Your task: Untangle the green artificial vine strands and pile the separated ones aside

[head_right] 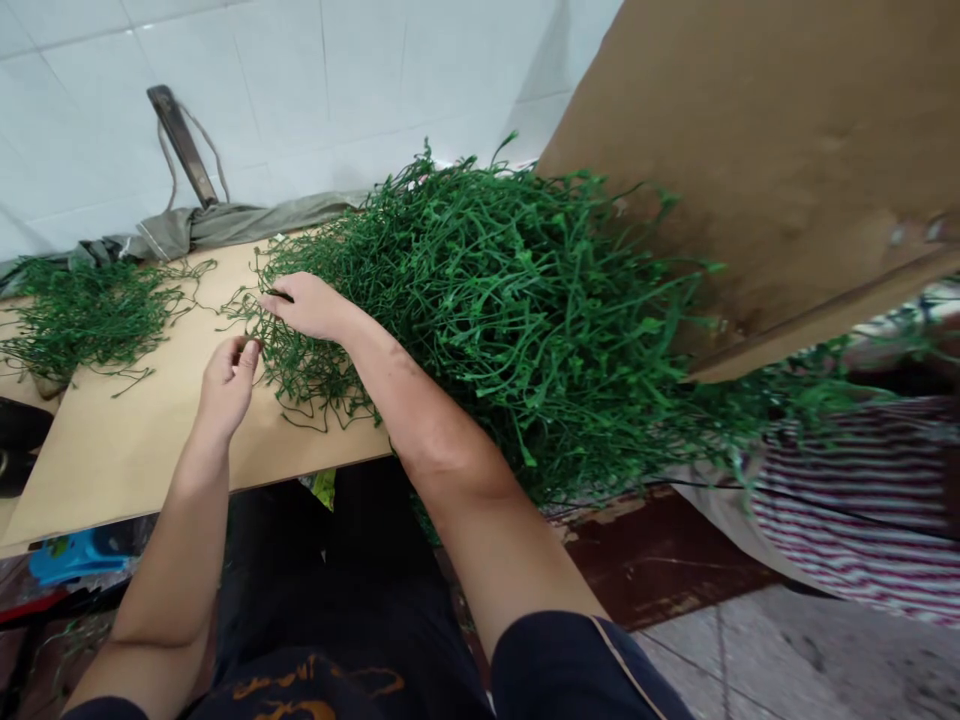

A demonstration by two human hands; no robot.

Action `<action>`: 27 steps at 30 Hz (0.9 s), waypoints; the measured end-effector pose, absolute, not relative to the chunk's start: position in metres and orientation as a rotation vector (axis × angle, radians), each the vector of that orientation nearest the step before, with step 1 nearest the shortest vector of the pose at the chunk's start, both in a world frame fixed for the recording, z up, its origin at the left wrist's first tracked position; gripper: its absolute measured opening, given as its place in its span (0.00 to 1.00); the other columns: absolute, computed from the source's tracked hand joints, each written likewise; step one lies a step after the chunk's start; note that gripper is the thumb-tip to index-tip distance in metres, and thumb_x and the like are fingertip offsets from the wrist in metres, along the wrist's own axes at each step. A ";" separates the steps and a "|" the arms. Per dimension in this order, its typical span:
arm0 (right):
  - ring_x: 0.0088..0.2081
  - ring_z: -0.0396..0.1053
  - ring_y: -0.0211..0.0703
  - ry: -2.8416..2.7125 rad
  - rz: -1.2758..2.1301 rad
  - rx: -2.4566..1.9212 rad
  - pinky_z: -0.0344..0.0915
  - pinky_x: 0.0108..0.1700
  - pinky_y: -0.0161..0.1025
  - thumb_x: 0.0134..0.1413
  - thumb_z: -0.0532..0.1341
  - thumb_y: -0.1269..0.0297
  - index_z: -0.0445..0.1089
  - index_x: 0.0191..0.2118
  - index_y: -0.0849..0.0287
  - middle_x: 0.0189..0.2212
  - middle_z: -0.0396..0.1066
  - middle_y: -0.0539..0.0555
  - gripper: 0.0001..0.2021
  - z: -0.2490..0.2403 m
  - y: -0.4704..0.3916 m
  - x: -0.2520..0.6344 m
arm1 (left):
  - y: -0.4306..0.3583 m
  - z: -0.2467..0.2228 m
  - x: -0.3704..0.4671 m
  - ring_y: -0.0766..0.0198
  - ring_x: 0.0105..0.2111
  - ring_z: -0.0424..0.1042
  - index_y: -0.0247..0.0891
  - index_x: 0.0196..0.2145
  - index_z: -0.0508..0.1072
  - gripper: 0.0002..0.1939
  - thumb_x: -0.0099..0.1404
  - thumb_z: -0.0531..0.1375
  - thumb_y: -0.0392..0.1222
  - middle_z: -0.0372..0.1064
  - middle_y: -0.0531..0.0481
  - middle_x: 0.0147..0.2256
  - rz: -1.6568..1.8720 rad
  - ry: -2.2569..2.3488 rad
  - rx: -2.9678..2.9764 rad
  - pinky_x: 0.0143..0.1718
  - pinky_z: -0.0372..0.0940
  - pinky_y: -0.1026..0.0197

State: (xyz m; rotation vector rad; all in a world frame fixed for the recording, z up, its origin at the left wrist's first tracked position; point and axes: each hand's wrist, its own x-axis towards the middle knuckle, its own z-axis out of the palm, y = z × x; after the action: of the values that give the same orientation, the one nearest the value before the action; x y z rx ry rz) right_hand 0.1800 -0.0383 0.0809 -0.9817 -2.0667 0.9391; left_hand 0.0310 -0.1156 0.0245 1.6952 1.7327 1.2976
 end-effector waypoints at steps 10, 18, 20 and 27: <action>0.18 0.47 0.28 -1.963 1.248 -0.871 0.49 0.20 0.31 0.54 0.60 0.56 0.56 0.20 0.59 0.15 0.48 0.43 0.19 0.074 -0.042 0.181 | -0.090 0.032 0.038 0.69 0.24 0.62 0.36 0.30 0.68 0.12 0.60 0.59 0.49 0.63 0.53 0.24 1.380 1.438 1.535 0.26 0.57 0.66; 0.18 0.48 0.27 -1.828 1.631 -0.703 0.53 0.20 0.28 0.54 0.59 0.53 0.58 0.22 0.60 0.17 0.52 0.43 0.18 0.069 -0.057 0.181 | -0.086 0.049 0.034 0.73 0.16 0.48 0.39 0.21 0.53 0.14 0.61 0.54 0.39 0.47 0.59 0.16 1.552 1.214 1.077 0.18 0.47 0.68; 0.18 0.47 0.27 -1.792 1.674 -0.674 0.53 0.20 0.28 0.57 0.57 0.56 0.55 0.22 0.59 0.16 0.49 0.42 0.17 0.065 -0.061 0.174 | -0.080 0.051 0.033 0.73 0.16 0.47 0.40 0.22 0.51 0.14 0.59 0.54 0.37 0.44 0.60 0.17 1.589 1.215 0.974 0.18 0.46 0.68; 0.19 0.43 0.28 -1.746 1.407 -0.770 0.45 0.22 0.29 0.62 0.49 0.68 0.50 0.21 0.59 0.15 0.44 0.43 0.17 0.048 -0.069 0.153 | -0.055 0.035 0.027 0.66 0.25 0.61 0.40 0.20 0.58 0.19 0.65 0.53 0.50 0.54 0.55 0.19 1.687 1.788 1.459 0.29 0.54 0.64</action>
State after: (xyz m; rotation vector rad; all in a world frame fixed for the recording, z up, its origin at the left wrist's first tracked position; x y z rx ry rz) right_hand 0.1529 -0.0694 0.0483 -0.7698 -1.7457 1.4068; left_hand 0.0274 -0.0546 0.0351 1.4593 1.7884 1.6870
